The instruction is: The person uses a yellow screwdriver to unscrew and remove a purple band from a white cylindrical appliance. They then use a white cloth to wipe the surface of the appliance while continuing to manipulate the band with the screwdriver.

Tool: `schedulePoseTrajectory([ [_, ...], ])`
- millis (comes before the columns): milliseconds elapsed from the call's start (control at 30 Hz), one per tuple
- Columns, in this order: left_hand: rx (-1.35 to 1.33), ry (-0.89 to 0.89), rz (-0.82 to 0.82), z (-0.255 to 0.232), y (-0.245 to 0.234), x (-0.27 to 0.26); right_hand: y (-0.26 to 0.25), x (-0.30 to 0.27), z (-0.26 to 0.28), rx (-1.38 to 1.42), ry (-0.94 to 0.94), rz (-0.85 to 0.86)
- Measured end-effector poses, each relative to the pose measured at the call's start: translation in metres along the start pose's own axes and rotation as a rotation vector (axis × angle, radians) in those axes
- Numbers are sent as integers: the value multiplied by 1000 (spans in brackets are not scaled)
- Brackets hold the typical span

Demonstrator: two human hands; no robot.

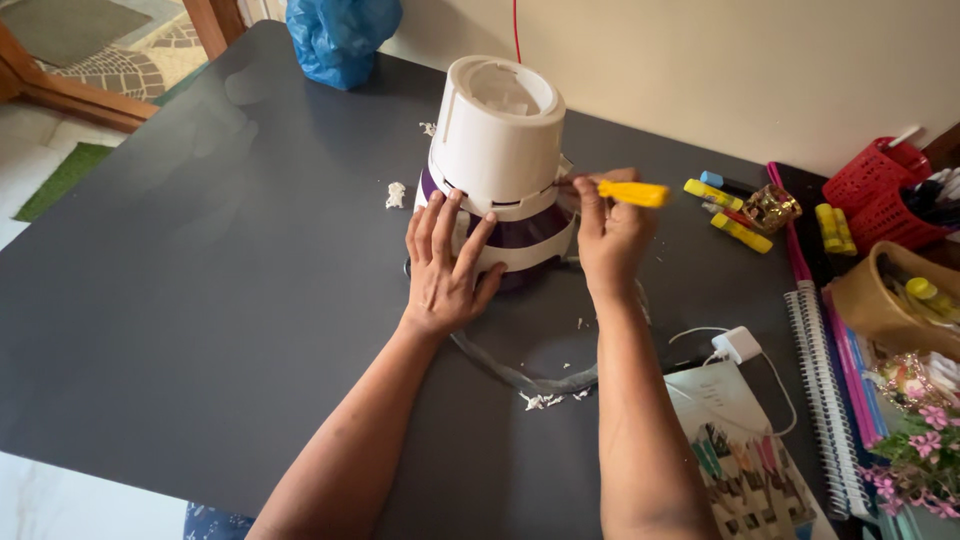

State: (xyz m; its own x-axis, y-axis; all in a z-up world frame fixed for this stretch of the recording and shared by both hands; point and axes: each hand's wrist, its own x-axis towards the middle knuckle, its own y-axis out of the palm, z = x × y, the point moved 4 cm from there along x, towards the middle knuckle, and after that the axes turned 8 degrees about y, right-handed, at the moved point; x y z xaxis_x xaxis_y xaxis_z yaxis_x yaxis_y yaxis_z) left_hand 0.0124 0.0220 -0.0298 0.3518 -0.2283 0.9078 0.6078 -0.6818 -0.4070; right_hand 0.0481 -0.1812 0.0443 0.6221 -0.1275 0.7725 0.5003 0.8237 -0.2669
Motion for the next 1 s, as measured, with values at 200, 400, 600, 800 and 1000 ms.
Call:
schedulePoseTrajectory([
  [200, -7, -16, 14, 0, 0, 0, 6, -7, 26, -204, -411, 78],
  [400, -14, -23, -3, -1, 1, 0, 14, -16, 7, 41, -178, -26],
  [600, -37, -28, -18, -2, 1, 0, 19, -6, -33, 607, 359, -43],
  [800, -40, -26, -21, -3, 0, 1, 22, -8, -43, 741, 448, -55],
  [1000, -39, -22, -10, -2, 0, 2, 23, -5, -43, 742, 511, -26],
])
